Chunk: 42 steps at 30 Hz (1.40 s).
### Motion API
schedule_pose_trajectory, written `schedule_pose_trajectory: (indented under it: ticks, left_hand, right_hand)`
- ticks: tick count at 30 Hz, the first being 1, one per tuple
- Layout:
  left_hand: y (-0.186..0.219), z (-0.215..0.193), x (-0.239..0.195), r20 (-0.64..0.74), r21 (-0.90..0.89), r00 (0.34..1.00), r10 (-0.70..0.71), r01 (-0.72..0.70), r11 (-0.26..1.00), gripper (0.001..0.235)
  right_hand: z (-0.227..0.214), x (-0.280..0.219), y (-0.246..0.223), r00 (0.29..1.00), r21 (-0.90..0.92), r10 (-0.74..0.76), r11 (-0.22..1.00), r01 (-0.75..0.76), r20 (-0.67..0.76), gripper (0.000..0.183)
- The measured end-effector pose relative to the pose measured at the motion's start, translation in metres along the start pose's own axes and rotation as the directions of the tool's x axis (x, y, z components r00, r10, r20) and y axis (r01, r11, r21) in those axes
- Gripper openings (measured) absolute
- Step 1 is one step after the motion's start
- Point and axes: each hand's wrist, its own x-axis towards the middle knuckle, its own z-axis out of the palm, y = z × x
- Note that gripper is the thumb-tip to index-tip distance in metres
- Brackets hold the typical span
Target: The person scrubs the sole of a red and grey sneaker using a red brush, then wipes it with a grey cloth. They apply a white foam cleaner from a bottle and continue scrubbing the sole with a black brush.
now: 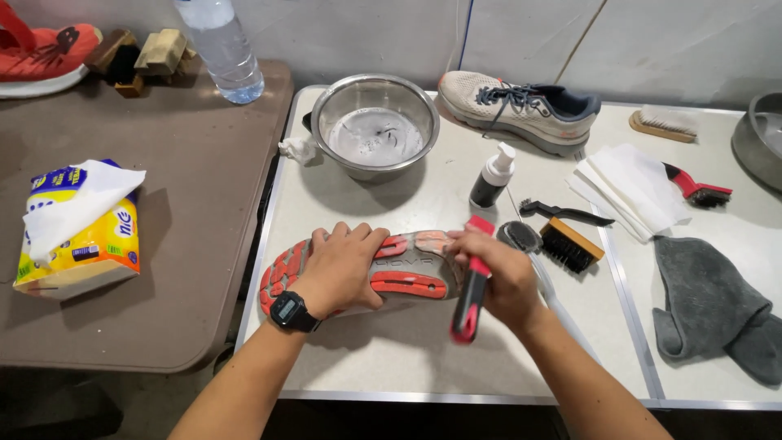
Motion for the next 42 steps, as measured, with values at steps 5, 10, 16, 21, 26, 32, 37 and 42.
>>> schedule_pose_trajectory:
  ticks: [5,10,16,21,26,32,37,42]
  left_hand:
    - [0.0,0.005,-0.002,-0.02,0.005,1.0,-0.006,0.006,1.0,0.099]
    - [0.005,0.015,-0.012,-0.061,0.034,0.998,-0.005,0.007,0.999,0.099]
    - [0.034,0.042,-0.034,-0.174,0.038,0.979,-0.103,0.112,0.993,0.095]
    - [0.064,0.073,-0.041,-0.524,0.26,0.842,-0.133,0.306,0.916,0.105]
    - [0.078,0.078,-0.042,-0.588,0.238,0.796,-0.143,0.34,0.91,0.091]
    - [0.08,0.084,-0.048,-0.565,0.237,0.81,-0.158,0.343,0.909,0.083]
    - [0.082,0.088,-0.045,-0.653,0.246,0.746,-0.125,0.366,0.897,0.049]
    - [0.076,0.094,-0.039,-0.733,0.35,0.677,-0.066,0.459,0.816,0.027]
  right_hand:
    - [-0.002,0.0,-0.013,0.998,0.066,0.009,0.998,-0.013,0.062,0.011]
    - [-0.012,-0.01,-0.022,0.977,0.095,0.205,0.975,-0.199,-0.058,0.005]
    - [-0.016,-0.025,-0.035,0.923,0.014,0.348,0.936,-0.351,-0.166,0.015]
    - [-0.005,-0.026,-0.033,0.921,0.141,0.307,0.95,-0.279,-0.242,0.018]
    - [0.017,-0.014,-0.042,0.98,0.211,0.162,0.968,-0.135,-0.114,0.012]
    - [0.016,0.0,-0.039,0.967,0.25,0.233,0.947,-0.202,-0.1,0.009]
    - [0.017,-0.002,-0.045,0.999,0.114,0.051,0.992,-0.049,-0.015,0.017]
    - [0.029,0.003,-0.073,0.995,0.23,0.092,0.97,-0.083,-0.027,0.011]
